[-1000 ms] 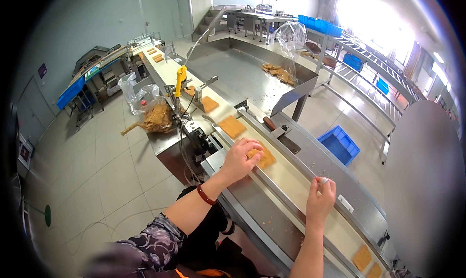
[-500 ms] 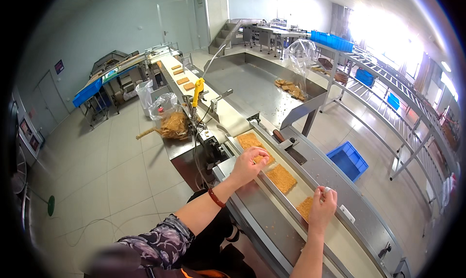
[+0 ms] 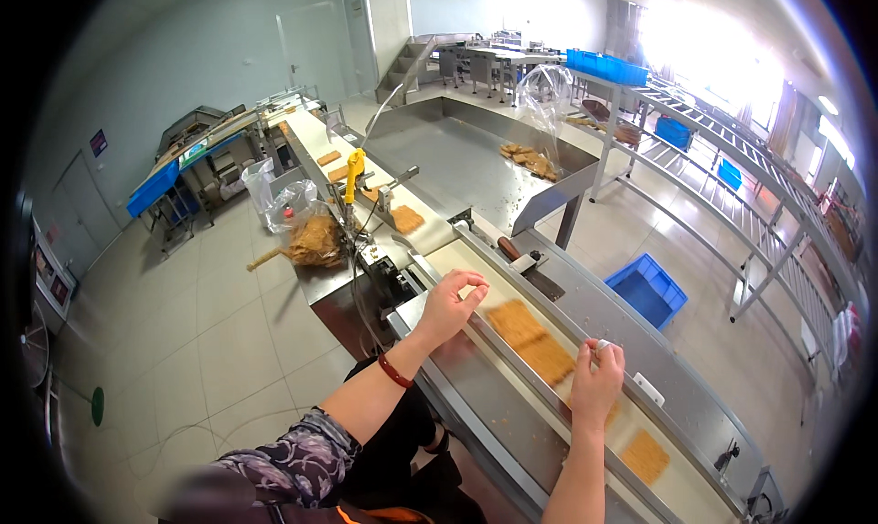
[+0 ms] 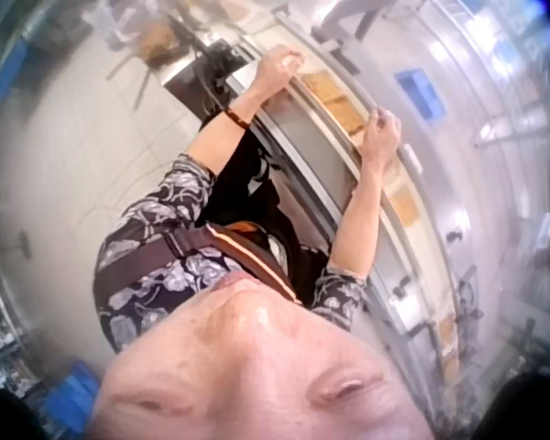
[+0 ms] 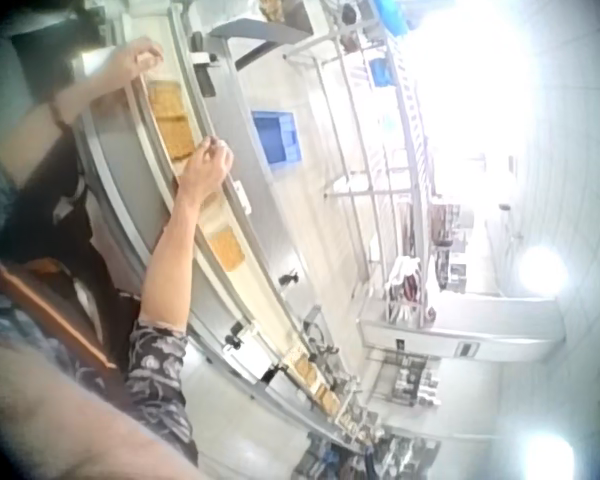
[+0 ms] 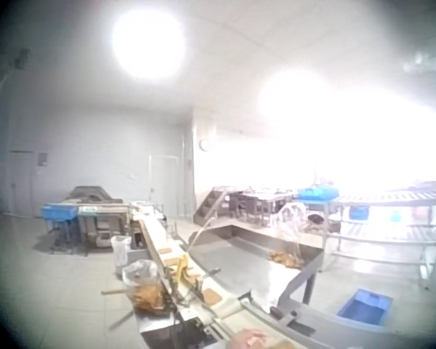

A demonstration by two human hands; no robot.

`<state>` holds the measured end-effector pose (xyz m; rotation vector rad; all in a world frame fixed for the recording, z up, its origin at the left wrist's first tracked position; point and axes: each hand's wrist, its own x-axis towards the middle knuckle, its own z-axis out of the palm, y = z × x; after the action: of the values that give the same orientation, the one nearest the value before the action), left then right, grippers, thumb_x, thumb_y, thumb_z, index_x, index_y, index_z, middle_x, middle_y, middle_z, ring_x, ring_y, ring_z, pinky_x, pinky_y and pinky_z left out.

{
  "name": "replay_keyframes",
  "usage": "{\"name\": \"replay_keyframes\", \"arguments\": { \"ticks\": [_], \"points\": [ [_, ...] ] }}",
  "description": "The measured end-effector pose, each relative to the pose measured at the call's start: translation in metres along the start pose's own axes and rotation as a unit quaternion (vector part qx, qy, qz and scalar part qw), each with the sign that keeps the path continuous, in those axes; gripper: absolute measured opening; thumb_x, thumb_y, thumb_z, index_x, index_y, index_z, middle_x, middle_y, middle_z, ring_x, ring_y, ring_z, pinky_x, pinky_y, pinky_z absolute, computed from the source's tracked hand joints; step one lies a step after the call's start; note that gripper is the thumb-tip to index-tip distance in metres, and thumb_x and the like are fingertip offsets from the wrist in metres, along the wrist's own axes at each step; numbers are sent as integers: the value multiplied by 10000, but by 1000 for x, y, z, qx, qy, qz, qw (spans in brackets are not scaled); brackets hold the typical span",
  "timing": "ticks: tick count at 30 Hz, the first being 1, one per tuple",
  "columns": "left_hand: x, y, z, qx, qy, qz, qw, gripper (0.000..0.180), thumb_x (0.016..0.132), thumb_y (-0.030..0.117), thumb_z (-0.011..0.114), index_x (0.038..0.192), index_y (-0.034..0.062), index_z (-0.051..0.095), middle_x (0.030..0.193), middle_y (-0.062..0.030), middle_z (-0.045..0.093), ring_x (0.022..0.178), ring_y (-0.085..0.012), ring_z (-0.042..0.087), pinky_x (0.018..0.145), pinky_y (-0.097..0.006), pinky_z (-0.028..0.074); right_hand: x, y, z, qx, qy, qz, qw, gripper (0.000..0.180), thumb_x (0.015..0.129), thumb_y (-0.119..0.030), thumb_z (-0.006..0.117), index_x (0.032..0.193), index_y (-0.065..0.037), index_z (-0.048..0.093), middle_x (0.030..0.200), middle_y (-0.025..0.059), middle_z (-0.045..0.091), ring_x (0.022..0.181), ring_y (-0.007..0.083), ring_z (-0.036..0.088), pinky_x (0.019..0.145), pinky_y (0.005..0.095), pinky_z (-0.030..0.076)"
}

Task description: The person places shredded topping onto rectangular food items moving along a conveyor belt in a food processing facility. The person uses both hands to distribute the topping evenly across each item as it passes.

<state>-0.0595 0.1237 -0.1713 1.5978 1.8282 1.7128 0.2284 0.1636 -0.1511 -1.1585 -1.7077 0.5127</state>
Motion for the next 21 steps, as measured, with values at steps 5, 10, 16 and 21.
{"name": "replay_keyframes", "arguments": {
  "ticks": [5,10,16,21],
  "points": [
    [0,0,2,7,4,6,1000,151,975,185,713,1081,81,737,1161,-46,703,988,-147,660,711,-267,512,0,0,-1,-21,-3,11,1000,119,965,-122,670,976,-11,711,992,127,665,975,305,646,871,403,504],
    [1,1,0,36,4,41,999,147,966,179,713,1067,77,745,1196,-59,704,1040,-178,666,739,-274,524,-1,4,0,-23,-8,3,1000,123,960,-133,679,970,-16,718,1005,127,676,992,314,641,878,412,500],
    [-2,10,-4,26,-11,11,1000,160,967,191,706,1070,76,747,1212,-59,703,1079,-193,657,759,-287,533,-4,-4,1,-82,-23,-12,996,149,956,-181,694,994,-41,729,1035,123,692,1025,317,637,892,428,504],
    [-2,20,-2,56,-6,81,995,169,943,175,713,1069,65,740,1229,-106,694,1149,-273,643,883,-343,542,-7,-6,1,-221,-27,-49,974,292,953,-344,708,1002,-60,752,1094,96,696,1076,293,621,933,445,479]
  ]
}}
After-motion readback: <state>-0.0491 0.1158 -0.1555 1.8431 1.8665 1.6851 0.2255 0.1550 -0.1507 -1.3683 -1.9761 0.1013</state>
